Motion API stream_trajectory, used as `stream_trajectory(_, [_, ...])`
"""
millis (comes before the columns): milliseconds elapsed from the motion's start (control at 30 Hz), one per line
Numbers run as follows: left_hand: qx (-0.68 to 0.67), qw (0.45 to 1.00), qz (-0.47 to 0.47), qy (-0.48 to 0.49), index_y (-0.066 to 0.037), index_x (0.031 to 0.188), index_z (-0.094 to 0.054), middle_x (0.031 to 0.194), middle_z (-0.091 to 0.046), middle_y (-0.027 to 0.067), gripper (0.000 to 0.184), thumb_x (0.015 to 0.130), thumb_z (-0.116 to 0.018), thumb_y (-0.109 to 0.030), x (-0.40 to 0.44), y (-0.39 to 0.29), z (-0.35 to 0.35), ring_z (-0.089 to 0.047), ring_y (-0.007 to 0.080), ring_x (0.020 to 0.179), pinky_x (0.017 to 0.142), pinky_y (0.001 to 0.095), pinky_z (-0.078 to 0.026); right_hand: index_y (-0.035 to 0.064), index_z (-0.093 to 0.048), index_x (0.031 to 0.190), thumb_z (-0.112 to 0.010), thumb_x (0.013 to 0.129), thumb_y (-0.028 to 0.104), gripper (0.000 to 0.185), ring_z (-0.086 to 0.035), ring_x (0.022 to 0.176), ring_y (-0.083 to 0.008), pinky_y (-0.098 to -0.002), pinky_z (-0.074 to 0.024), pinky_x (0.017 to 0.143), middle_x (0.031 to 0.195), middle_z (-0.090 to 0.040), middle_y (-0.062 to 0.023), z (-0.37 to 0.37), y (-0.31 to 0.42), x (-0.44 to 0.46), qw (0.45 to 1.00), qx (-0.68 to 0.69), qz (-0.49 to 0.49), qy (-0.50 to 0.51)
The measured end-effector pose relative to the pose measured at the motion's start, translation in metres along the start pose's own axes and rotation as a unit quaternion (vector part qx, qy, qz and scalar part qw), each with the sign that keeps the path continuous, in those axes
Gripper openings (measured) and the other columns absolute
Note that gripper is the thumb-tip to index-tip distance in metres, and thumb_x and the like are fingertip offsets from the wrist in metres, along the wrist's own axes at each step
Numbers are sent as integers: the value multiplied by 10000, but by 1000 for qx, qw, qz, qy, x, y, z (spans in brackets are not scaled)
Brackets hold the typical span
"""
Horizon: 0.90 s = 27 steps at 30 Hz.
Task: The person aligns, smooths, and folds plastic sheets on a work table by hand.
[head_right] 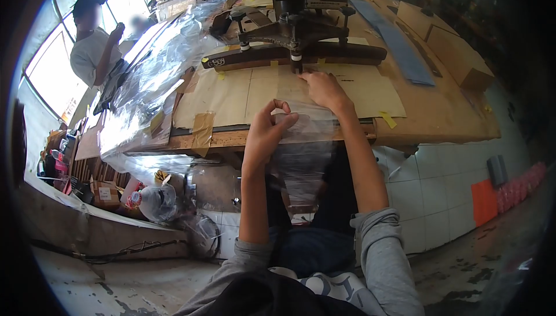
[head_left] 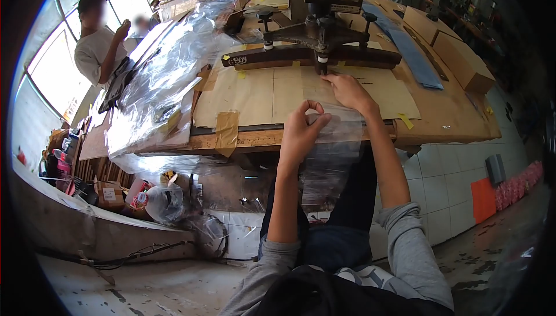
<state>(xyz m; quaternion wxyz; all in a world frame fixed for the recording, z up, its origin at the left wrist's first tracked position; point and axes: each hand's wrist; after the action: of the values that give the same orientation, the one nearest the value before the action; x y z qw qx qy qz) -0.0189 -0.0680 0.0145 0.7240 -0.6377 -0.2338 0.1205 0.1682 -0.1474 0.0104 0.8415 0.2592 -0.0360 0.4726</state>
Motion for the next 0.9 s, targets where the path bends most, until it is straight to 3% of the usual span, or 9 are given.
stream_trajectory(133, [5, 1000, -12, 20, -79, 879, -554, 564, -381, -102, 174, 792, -695, -135, 4, 5, 4, -294, -8, 502, 437, 206, -199, 8, -608, 1123, -488, 864, 90, 297, -581, 1016, -365, -395, -445, 906, 1073, -620, -208, 10, 3, -13, 999, 19, 11, -41])
stream_trajectory(233, [11, 1000, -10, 22, -79, 877, -555, 560, -379, -102, 170, 793, -693, -133, 7, 9, 5, -310, -9, 495, 437, 200, -210, 52, -631, 1117, -498, 857, 147, 307, -608, 941, -366, -408, -465, 879, 1005, -640, -204, 15, -2, -20, 1000, 9, 3, -16])
stream_trajectory(400, [-5, 1000, -2, 20, -44, 868, -565, 524, -334, -70, 186, 779, -694, -144, 10, 9, 4, -299, 23, 478, 431, 238, -228, 48, -631, 1114, -518, 858, 176, 308, -603, 957, -365, -405, -464, 880, 1034, -636, -194, 13, -6, -20, 1000, 10, -4, -1])
stream_trajectory(500, [24, 999, 11, 34, -71, 884, -551, 560, -414, -91, 170, 799, -686, -129, 7, -4, 7, -336, -8, 471, 421, 183, -239, 48, -630, 1116, -516, 862, 179, 308, -601, 962, -367, -407, -463, 881, 1043, -635, -190, 12, -6, -18, 1000, 14, -13, 4])
stream_trajectory(733, [19, 999, -10, 27, -60, 882, -557, 545, -413, -80, 171, 791, -685, -128, 18, 11, 11, -339, -2, 470, 415, 208, -235, 14, -582, 1175, -503, 883, 166, 339, -557, 1074, -353, -381, -426, 941, 1167, -594, -176, 14, 0, -13, 997, 15, -59, 45])
stream_trajectory(833, [1, 1000, 3, 13, -47, 873, -569, 528, -376, -66, 190, 772, -692, -151, 23, 18, 11, -313, 24, 465, 422, 244, -234, 32, -577, 1192, -494, 885, 172, 347, -545, 1101, -344, -377, -417, 961, 1209, -576, -158, 6, -4, -12, 997, -6, -69, 27])
stream_trajectory(900, [5, 1000, 18, 8, -50, 872, -569, 527, -379, -67, 191, 773, -692, -156, 25, 18, 12, -312, 24, 465, 423, 245, -233, 95, -600, 1184, -496, 890, 216, 335, -582, 1036, -338, -403, -441, 932, 1141, -612, -150, -3, -11, -11, 998, -32, -54, -6])
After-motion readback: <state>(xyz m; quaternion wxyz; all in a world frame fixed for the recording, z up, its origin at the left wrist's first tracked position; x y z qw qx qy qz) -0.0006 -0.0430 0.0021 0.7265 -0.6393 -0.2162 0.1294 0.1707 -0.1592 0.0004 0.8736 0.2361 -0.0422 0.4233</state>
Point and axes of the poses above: each hand's wrist, its own x-axis towards the middle knuckle, its own z-axis out of the back of the hand, y = z × x
